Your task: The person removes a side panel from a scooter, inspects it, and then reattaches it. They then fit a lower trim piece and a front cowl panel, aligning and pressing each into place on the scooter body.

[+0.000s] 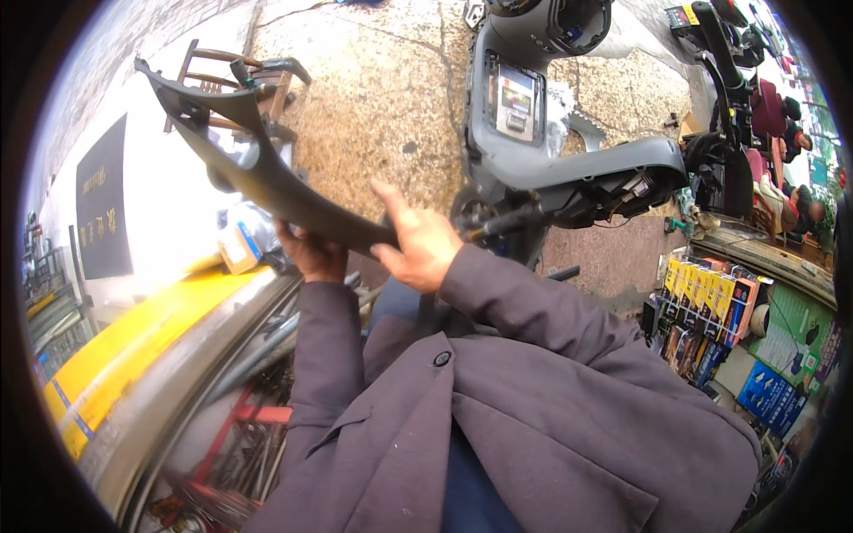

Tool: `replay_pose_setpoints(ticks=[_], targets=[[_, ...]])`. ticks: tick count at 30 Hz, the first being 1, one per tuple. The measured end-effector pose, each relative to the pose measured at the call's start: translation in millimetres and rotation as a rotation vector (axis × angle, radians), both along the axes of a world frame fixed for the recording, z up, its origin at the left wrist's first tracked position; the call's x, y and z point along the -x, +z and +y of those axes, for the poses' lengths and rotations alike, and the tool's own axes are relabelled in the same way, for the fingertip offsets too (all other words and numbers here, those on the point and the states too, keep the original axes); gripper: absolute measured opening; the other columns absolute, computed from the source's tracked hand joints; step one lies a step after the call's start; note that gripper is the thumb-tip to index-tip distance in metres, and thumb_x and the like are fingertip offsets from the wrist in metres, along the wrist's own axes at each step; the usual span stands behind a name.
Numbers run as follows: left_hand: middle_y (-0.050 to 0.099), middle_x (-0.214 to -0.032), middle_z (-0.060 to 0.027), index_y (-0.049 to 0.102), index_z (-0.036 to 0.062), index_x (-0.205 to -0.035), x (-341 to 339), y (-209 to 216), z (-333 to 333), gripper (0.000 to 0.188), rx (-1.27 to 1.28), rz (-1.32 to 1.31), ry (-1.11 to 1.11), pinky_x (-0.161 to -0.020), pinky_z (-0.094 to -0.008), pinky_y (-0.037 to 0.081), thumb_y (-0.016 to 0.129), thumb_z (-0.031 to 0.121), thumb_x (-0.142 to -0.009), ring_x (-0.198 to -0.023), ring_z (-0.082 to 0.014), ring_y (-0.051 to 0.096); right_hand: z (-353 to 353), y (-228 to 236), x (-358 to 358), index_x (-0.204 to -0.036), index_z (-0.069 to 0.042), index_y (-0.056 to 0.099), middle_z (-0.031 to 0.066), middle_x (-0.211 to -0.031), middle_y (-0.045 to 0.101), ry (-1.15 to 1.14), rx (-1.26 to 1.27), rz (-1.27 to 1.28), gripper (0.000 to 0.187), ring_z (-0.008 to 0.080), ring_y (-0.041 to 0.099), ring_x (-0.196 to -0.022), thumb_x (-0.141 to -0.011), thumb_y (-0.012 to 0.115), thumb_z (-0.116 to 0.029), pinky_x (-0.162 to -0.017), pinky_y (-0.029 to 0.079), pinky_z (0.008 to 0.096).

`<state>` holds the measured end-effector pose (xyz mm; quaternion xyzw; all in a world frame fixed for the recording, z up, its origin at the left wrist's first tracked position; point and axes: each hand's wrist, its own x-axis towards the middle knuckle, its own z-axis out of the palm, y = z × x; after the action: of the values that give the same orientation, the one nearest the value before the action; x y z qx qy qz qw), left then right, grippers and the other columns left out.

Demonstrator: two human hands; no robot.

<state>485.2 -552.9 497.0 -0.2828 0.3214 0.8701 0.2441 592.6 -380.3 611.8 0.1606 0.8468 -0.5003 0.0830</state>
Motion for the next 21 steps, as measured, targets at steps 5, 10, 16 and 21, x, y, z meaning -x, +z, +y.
replay_pose_setpoints(ticks=[5,10,16,21], targets=[[0.071,-0.118,-0.0050,0.069,0.0109,-0.121,83.3,29.8,-0.5,0.072,0.073,-0.015,0.100,-0.104,-0.0487,0.048,0.060,0.072,-0.084,-0.112,-0.0282,0.065,2.1,15.9,9.3,-0.144,-0.003,0.045,0.0218,-0.112,0.063,-0.128,-0.184,0.436,0.073,0.0399,0.061,-0.106,-0.078,0.075,-0.007,-0.090,0.052,0.0473],[0.053,-0.146,-0.0110,0.055,0.0120,-0.142,155.6,49.4,-2.1,0.078,0.155,0.138,0.146,-0.116,-0.0497,0.033,0.049,0.069,-0.089,-0.133,-0.0330,0.049,15.3,-17.2,-6.3,-0.120,-0.002,0.064,0.0201,-0.108,0.067,-0.095,-0.034,0.216,0.042,0.0384,0.065,-0.105,-0.081,0.076,-0.012,-0.090,0.053,0.0430],[0.054,-0.146,-0.0104,0.056,0.0126,-0.141,223.4,57.4,12.8,0.083,0.198,0.114,0.178,-0.116,-0.0496,0.033,0.046,0.075,-0.087,-0.133,-0.0329,0.049,71.2,-114.9,34.0,-0.139,0.007,0.050,0.0238,-0.113,0.071,-0.581,0.445,-0.362,0.070,0.0308,0.070,-0.100,-0.086,0.079,-0.028,-0.083,0.058,0.0417],[0.055,-0.143,-0.0047,0.057,0.0192,-0.139,286.9,49.4,49.2,0.078,0.236,0.145,0.070,-0.112,-0.0498,0.037,0.053,0.074,-0.083,-0.131,-0.0297,0.051,133.7,-159.5,95.2,-0.153,0.001,0.030,0.0218,-0.119,0.065,-0.925,0.781,-0.327,0.089,0.0257,0.066,-0.091,-0.086,0.081,-0.028,-0.069,0.059,0.0412]])
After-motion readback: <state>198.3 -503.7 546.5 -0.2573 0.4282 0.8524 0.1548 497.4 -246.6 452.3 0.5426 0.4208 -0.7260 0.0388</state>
